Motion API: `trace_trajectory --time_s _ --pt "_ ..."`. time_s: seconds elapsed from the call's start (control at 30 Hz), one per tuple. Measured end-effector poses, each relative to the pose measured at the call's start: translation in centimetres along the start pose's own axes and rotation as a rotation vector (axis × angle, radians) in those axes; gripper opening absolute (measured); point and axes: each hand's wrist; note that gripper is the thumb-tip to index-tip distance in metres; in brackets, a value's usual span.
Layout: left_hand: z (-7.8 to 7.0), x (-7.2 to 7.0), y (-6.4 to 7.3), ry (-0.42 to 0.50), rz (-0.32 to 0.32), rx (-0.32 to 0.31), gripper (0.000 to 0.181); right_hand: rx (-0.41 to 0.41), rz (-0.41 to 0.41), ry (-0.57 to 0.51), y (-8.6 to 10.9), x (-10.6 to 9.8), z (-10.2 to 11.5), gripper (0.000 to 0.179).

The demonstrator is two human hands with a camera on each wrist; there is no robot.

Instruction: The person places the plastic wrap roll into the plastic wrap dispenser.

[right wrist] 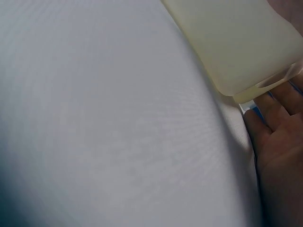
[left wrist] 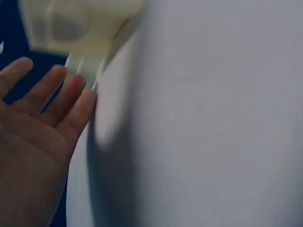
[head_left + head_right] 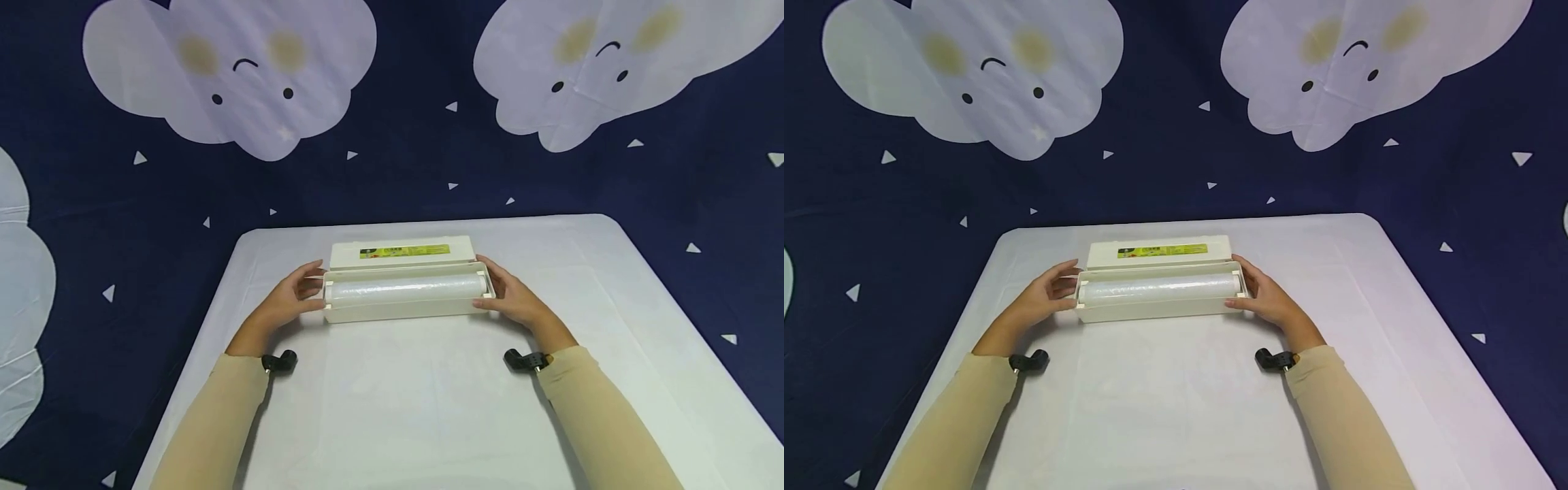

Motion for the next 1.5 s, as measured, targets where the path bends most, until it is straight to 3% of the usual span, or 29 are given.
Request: trace_trajectory --time_s 0.17,0.33,0.47,0.6,0.77,0.97,1.1,1.27,1.37,1.5 --pt "-1.0 -2.1 -1.6 -0.111 -0.122 0.006 0.069 0.005 -0.014 -0.006 0.1 -0.1 0.1 0.106" --pt "-1.7 -2.5 -4.6 -0.206 -0.179 -0.065 0.073 0.012 -0.032 -0.012 0.2 -0.2 0.3 0.106" --pt "-1.5 -2.6 -6.5 -0.293 -0.164 -0.156 0.079 0.009 -0.023 -0.016 0.1 0.0 -0.1 0.106" --pt "-1.8 -2.6 -7.5 -0.339 -0.145 -0.200 0.084 0.016 -0.025 -0.018 0.0 0.3 -0.4 0.106" --pt "-2.9 -2.0 -7.8 -0.310 -0.127 -0.224 0.087 0.019 -0.038 -0.024 0.0 0.5 -0.2 0.107" --pt "-2.8 -1.3 -8.7 -0.286 -0.110 -0.270 0.097 0.015 -0.040 -0.013 0.1 0.3 0.1 0.108" --pt "-2.3 -1.0 -9.4 -0.280 -0.109 -0.285 0.108 0.023 -0.046 -0.024 0.2 0.3 0.1 0.108" --pt "-2.1 -0.7 -9.9 -0.279 -0.078 -0.244 0.119 0.031 -0.045 -0.028 0.2 0.3 0.2 0.108" --pt "-1.8 -0.7 -10.3 -0.283 -0.061 -0.211 0.117 0.039 -0.053 -0.007 0.1 0.3 0.2 0.109" --pt "-1.3 -0.6 -10.9 -0.306 -0.046 -0.215 0.112 0.052 -0.069 0.000 0.1 0.4 0.3 0.110"
Point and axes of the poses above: each hand's wrist, its own y-axis away from the middle knuckle, its own x-axis out of the palm, z = x × y, and after that the axes turned 6 degrees about -x, right-handed
